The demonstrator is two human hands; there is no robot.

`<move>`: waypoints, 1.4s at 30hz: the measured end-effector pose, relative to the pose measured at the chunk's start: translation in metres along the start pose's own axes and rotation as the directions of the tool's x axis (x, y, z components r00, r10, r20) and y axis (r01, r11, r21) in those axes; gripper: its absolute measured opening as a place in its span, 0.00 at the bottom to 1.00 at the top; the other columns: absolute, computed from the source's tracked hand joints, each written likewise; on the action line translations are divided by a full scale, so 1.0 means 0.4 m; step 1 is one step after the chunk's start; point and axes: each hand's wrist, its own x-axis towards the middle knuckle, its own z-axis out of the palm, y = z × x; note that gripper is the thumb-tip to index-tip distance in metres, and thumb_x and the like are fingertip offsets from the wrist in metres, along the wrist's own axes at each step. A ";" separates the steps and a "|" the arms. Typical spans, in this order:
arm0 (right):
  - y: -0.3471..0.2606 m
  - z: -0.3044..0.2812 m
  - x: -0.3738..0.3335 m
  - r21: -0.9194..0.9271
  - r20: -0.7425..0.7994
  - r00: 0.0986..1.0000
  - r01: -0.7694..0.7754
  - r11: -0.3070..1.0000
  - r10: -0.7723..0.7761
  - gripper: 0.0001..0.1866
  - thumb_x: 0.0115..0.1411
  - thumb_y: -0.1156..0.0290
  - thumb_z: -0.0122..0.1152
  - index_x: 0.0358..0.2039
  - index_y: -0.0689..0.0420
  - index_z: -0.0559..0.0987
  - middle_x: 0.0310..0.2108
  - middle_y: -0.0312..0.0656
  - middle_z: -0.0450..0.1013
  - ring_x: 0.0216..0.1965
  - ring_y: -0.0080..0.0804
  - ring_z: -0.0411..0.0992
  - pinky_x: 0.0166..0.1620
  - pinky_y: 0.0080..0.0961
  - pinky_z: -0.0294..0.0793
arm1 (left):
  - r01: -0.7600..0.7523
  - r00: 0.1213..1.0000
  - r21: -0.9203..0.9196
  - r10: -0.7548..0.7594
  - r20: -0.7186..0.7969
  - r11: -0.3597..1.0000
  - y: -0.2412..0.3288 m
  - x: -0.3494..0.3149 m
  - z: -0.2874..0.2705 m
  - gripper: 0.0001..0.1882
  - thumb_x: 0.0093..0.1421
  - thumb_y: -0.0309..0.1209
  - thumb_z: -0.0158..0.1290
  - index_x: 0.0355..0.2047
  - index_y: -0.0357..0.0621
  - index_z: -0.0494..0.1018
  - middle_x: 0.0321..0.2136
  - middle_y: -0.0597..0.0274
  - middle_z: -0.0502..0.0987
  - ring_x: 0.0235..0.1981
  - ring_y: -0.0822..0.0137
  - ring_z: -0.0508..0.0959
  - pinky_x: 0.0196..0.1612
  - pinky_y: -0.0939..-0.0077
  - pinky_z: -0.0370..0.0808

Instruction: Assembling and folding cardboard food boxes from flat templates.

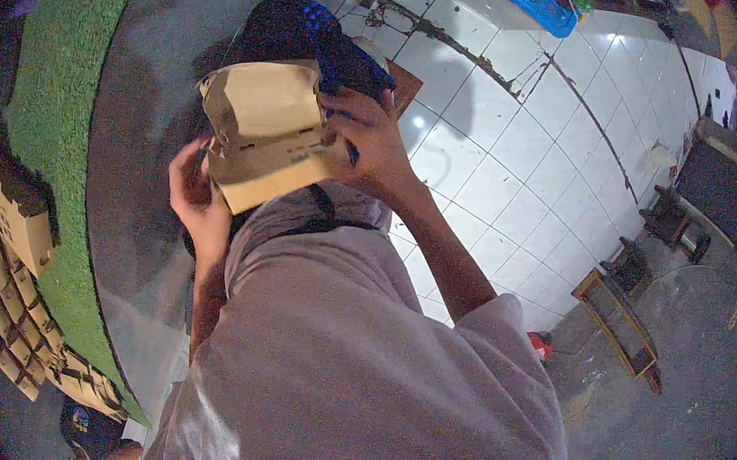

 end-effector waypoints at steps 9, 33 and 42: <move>0.013 0.011 -0.036 0.024 0.019 0.996 0.083 0.996 -0.083 0.18 0.40 0.65 0.75 0.31 0.52 0.77 0.68 0.36 0.63 0.66 0.44 0.62 0.70 0.62 0.50 | 0.180 0.984 -0.227 -0.172 0.054 0.957 -0.042 0.028 -0.054 0.11 0.66 0.19 0.50 0.49 0.36 0.73 0.53 0.49 0.77 0.54 0.64 0.77 0.57 0.71 0.73; 0.008 -0.057 0.023 0.472 -0.029 0.998 0.056 0.880 -0.048 0.52 0.43 0.67 0.76 0.68 0.54 0.59 0.46 0.49 0.77 0.44 0.46 0.79 0.50 0.37 0.77 | 0.101 0.895 -0.122 -0.037 0.445 0.987 0.018 0.017 -0.109 0.40 0.44 0.08 0.37 0.62 0.29 0.64 0.65 0.43 0.63 0.66 0.49 0.66 0.67 0.56 0.64; 0.028 -0.018 0.003 0.560 -0.045 0.998 -0.011 0.829 0.043 0.56 0.43 0.62 0.79 0.70 0.55 0.58 0.51 0.48 0.74 0.52 0.39 0.73 0.56 0.34 0.73 | -0.102 0.977 0.265 0.046 0.210 0.959 0.060 0.002 0.038 0.38 0.52 0.20 0.68 0.62 0.36 0.65 0.51 0.51 0.75 0.54 0.63 0.76 0.58 0.70 0.73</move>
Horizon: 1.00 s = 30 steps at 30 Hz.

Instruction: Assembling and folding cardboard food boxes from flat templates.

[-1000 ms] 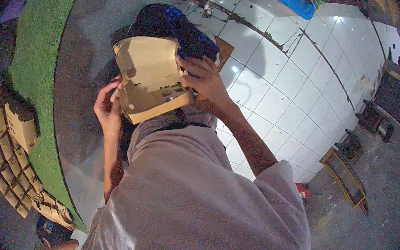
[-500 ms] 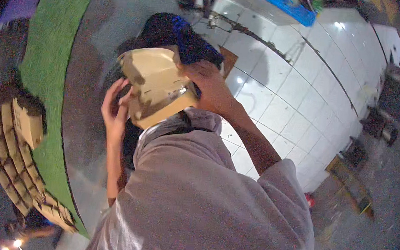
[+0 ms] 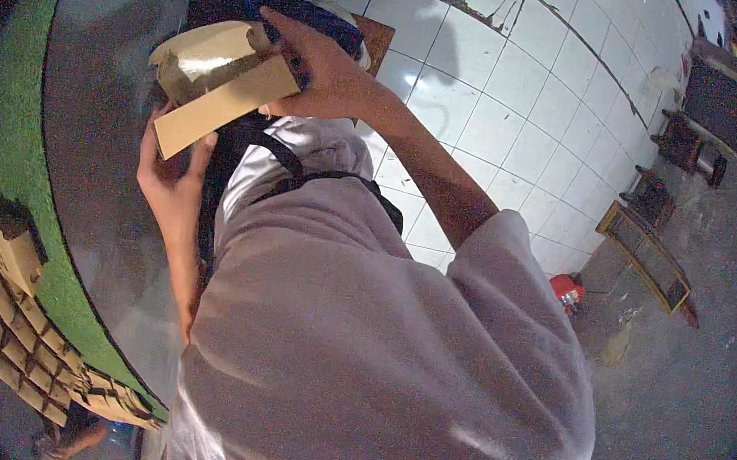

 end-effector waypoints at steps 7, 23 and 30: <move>-0.012 0.006 0.003 -0.075 0.016 0.999 -0.040 0.996 0.041 0.48 0.39 0.55 0.80 0.61 0.54 0.69 0.52 0.49 0.70 0.53 0.45 0.72 0.57 0.39 0.71 | 0.108 0.994 -0.053 -0.108 0.015 0.993 -0.014 -0.006 -0.024 0.22 0.50 0.21 0.71 0.41 0.38 0.71 0.39 0.63 0.79 0.42 0.71 0.77 0.47 0.78 0.73; -0.067 0.015 -0.043 -0.433 0.099 0.989 0.138 0.891 -0.105 0.38 0.38 0.69 0.80 0.54 0.46 0.78 0.51 0.41 0.75 0.52 0.43 0.75 0.54 0.38 0.77 | -0.002 0.997 -0.218 -0.015 -0.075 0.976 -0.103 -0.067 0.001 0.20 0.47 0.11 0.63 0.34 0.41 0.66 0.49 0.58 0.76 0.53 0.71 0.74 0.57 0.75 0.69; -0.070 0.016 -0.032 -0.383 0.224 0.972 0.160 0.910 -0.077 0.40 0.42 0.64 0.81 0.58 0.52 0.78 0.55 0.47 0.72 0.57 0.46 0.71 0.58 0.39 0.73 | 0.002 0.987 -0.217 -0.036 -0.154 0.976 -0.113 -0.121 -0.005 0.16 0.51 0.20 0.65 0.32 0.42 0.67 0.36 0.66 0.75 0.40 0.76 0.73 0.47 0.81 0.69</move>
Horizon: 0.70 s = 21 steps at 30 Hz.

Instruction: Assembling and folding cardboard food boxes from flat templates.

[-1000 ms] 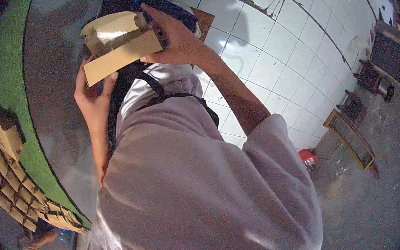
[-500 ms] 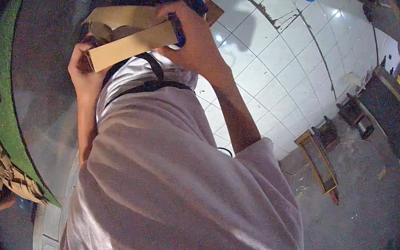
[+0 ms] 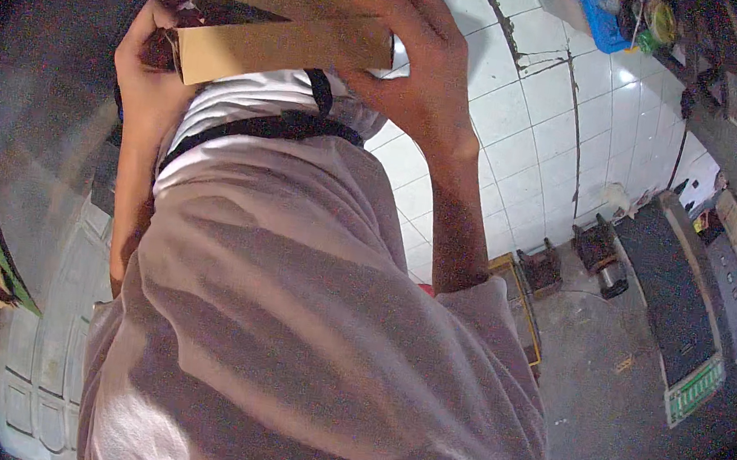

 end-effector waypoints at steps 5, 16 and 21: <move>-0.014 0.007 0.000 -0.020 -0.045 0.992 0.114 0.993 -0.115 0.37 0.33 0.67 0.83 0.49 0.51 0.82 0.54 0.42 0.77 0.53 0.40 0.77 0.54 0.35 0.79 | 0.039 0.996 -0.027 -0.041 -0.084 0.999 0.058 -0.022 0.018 0.31 0.50 0.18 0.66 0.55 0.39 0.70 0.43 0.61 0.75 0.45 0.70 0.75 0.52 0.75 0.71; -0.053 -0.025 0.023 -0.031 -0.008 1.000 0.024 0.999 -0.024 0.31 0.41 0.71 0.79 0.50 0.54 0.81 0.51 0.45 0.78 0.51 0.40 0.78 0.51 0.34 0.80 | -0.114 0.985 0.233 0.079 0.154 0.966 0.084 0.027 -0.015 0.40 0.45 0.25 0.62 0.63 0.41 0.70 0.37 0.53 0.73 0.37 0.58 0.73 0.47 0.72 0.71; -0.047 -0.031 0.005 0.005 0.044 0.998 -0.035 0.999 0.035 0.34 0.47 0.63 0.78 0.57 0.49 0.78 0.56 0.44 0.74 0.53 0.44 0.76 0.55 0.35 0.79 | -0.251 0.968 0.349 0.226 0.111 0.903 0.082 0.019 0.011 0.42 0.47 0.24 0.64 0.64 0.35 0.63 0.41 0.46 0.72 0.40 0.48 0.73 0.48 0.63 0.71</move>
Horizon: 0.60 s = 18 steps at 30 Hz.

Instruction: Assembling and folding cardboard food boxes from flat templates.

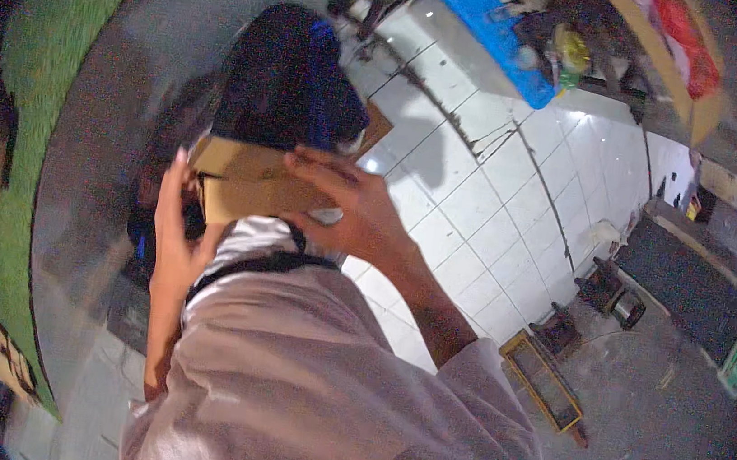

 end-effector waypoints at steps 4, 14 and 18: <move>-0.026 -0.016 0.013 0.090 0.017 0.997 -0.078 0.993 0.076 0.34 0.48 0.65 0.77 0.58 0.51 0.76 0.57 0.45 0.73 0.54 0.43 0.76 0.55 0.37 0.79 | 0.010 0.996 0.010 -0.011 0.090 1.000 0.008 0.005 -0.026 0.38 0.49 0.25 0.65 0.61 0.35 0.66 0.46 0.44 0.73 0.44 0.49 0.75 0.50 0.62 0.72; -0.017 -0.033 0.029 0.020 0.067 0.997 -0.051 0.998 0.050 0.34 0.47 0.59 0.77 0.55 0.53 0.76 0.56 0.45 0.75 0.53 0.44 0.76 0.55 0.37 0.79 | 0.154 0.988 -0.216 -0.147 0.049 0.964 0.007 -0.015 -0.018 0.25 0.52 0.27 0.63 0.52 0.37 0.74 0.46 0.48 0.74 0.48 0.51 0.75 0.54 0.63 0.70; -0.036 -0.038 0.042 -0.027 0.118 0.992 -0.046 0.999 0.049 0.36 0.45 0.60 0.78 0.55 0.53 0.75 0.57 0.44 0.73 0.53 0.44 0.76 0.56 0.36 0.78 | 0.188 0.982 -0.252 -0.187 0.027 0.949 -0.004 -0.037 -0.021 0.24 0.53 0.28 0.62 0.51 0.37 0.75 0.48 0.46 0.73 0.52 0.50 0.74 0.58 0.61 0.68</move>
